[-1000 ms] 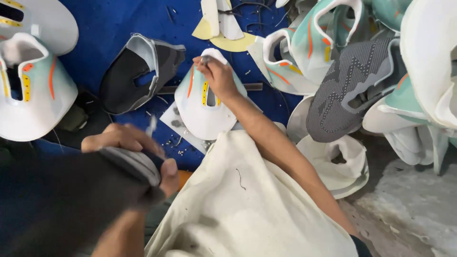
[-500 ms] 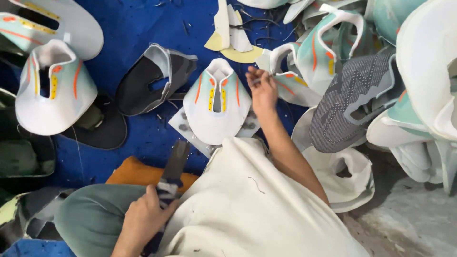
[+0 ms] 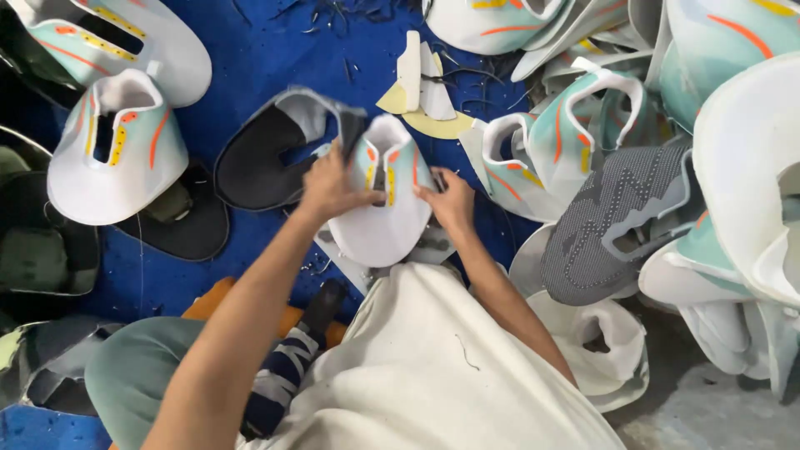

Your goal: The person punches holes into shoe upper components using a manual punch tool and a mallet.

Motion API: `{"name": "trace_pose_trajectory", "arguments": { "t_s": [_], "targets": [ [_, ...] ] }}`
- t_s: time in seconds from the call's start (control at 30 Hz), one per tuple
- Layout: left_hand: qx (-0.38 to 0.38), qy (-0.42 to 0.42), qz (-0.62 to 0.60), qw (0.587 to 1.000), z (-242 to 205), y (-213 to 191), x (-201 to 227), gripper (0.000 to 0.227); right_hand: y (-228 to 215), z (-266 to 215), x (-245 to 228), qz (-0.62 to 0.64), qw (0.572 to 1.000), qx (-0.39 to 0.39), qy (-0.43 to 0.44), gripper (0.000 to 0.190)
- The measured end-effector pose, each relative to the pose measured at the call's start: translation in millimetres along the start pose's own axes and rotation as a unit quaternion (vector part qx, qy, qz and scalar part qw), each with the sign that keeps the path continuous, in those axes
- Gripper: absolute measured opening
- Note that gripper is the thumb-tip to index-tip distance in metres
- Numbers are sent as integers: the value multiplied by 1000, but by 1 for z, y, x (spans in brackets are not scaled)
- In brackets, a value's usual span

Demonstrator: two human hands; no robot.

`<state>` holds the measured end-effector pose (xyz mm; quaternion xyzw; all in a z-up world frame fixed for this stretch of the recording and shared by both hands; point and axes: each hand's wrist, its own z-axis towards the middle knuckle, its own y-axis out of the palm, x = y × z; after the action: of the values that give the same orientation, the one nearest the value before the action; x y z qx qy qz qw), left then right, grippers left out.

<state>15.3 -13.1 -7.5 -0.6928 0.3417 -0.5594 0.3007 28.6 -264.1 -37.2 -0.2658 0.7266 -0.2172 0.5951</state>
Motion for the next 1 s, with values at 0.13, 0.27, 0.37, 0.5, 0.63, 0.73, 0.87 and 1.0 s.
{"name": "trace_pose_trajectory", "arguments": {
  "t_s": [0.13,0.27,0.37,0.5,0.63,0.73,0.87,1.0],
  "targets": [
    [13,-36,-82,996,38,-17,-5,130,19,23,-3,287,955,22,-71,45],
    [73,15,-61,995,49,-93,-2,99,0,1,-33,371,927,-30,-53,34],
    [76,40,-55,995,33,-109,3,85,-6,-15,-30,340,936,-76,-45,27],
    [100,58,-37,993,-15,-111,-11,67,-61,-23,-39,58,975,77,-200,37],
    [137,85,-20,987,-64,-112,-18,48,-95,7,1,-164,956,196,-145,41],
    [154,97,-13,983,-101,-98,-26,35,-103,21,25,-258,957,121,-52,27],
    [160,191,-5,968,-125,-82,13,32,-123,-21,-86,-106,954,190,-207,28],
    [150,476,206,842,-129,-99,73,45,-122,-49,-171,15,983,27,-184,23]
  ]
}}
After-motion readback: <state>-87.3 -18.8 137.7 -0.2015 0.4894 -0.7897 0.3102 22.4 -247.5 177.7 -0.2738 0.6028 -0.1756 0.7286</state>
